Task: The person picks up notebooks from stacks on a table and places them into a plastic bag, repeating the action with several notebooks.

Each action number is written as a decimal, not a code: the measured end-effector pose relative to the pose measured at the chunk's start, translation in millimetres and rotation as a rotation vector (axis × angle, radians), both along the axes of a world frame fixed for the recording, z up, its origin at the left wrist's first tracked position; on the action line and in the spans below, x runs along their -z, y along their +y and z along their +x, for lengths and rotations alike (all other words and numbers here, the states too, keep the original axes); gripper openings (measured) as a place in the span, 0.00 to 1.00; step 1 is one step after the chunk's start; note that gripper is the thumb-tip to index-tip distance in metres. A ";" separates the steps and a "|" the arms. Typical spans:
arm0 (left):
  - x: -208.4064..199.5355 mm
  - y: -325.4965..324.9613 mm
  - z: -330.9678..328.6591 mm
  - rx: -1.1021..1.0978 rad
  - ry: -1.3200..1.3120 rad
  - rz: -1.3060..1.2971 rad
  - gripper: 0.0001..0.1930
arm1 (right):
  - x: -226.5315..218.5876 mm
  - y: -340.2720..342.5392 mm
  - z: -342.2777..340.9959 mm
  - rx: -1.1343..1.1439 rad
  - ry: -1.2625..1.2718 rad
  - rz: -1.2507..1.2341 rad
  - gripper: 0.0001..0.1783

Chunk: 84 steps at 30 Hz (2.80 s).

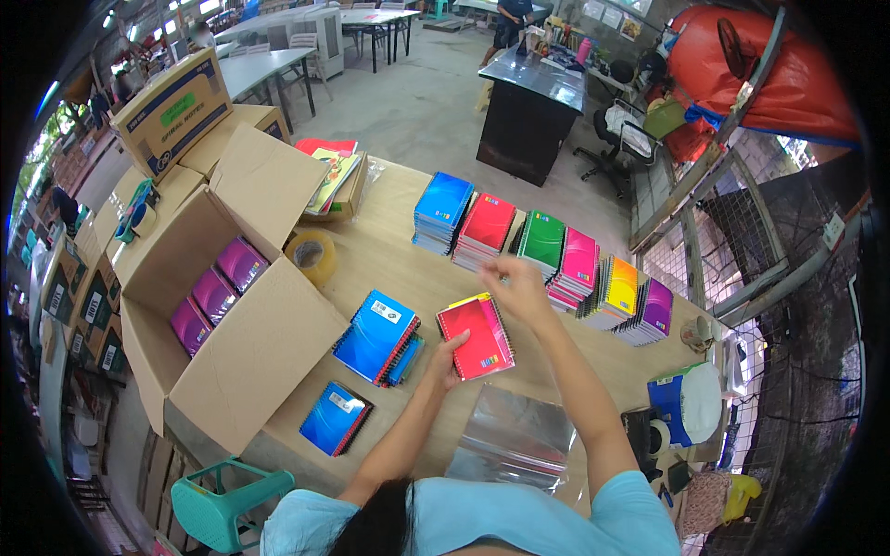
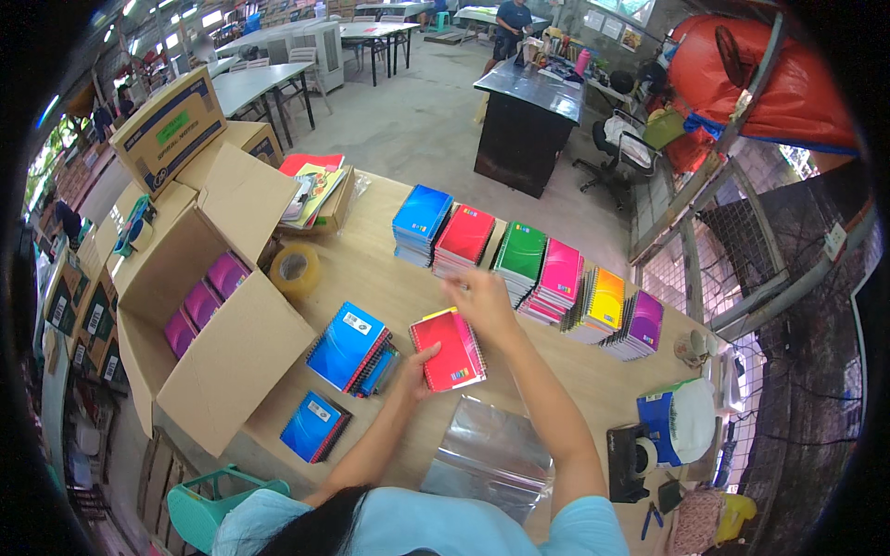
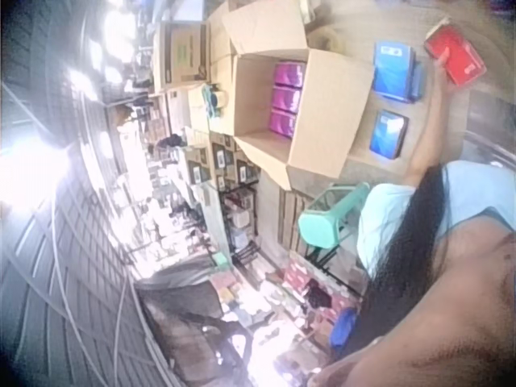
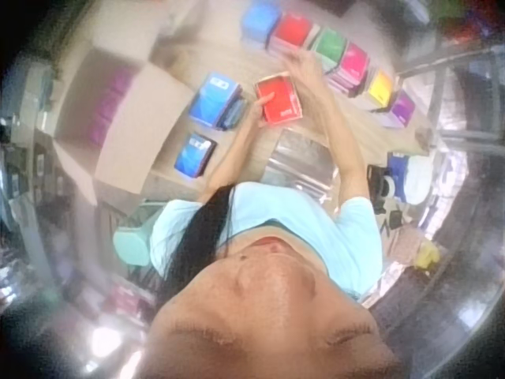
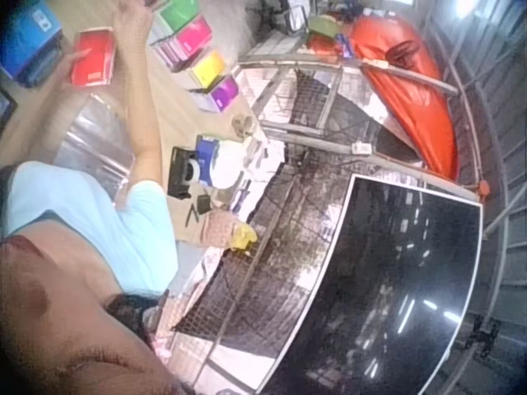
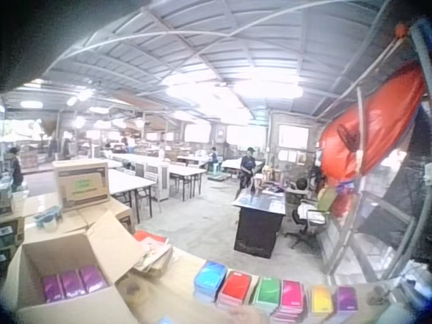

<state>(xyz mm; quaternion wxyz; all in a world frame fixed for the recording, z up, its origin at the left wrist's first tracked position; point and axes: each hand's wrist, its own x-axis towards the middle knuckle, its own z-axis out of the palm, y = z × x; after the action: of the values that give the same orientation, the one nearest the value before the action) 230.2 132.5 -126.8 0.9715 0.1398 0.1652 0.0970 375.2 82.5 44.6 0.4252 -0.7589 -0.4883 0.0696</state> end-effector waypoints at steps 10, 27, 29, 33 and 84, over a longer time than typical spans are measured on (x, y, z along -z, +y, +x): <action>-5.5 9.8 -17.1 -0.055 0.092 0.112 0.21 | 55.5 130.1 119.6 0.639 -0.013 -0.492 0.36; -4.3 16.8 10.7 -0.067 -0.065 0.159 0.28 | 5.4 26.1 92.4 -0.062 0.134 -0.335 0.21; -10.8 2.6 13.1 -0.008 -0.163 0.048 0.31 | 16.4 -0.6 54.3 -0.029 0.029 -0.297 0.19; -23.5 -31.3 27.6 0.007 -0.095 0.062 0.29 | 74.6 -74.4 26.9 0.118 -0.249 -0.074 0.19; 3.9 -129.2 72.2 0.305 0.115 0.144 0.21 | 88.8 -310.7 144.0 0.988 0.078 0.152 0.14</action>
<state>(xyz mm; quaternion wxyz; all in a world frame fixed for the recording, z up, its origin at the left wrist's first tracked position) 302.4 3.4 -130.6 0.9513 0.2378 0.1900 -0.0481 519.1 -228.2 -44.3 0.4792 -0.8633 -0.0579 -0.1474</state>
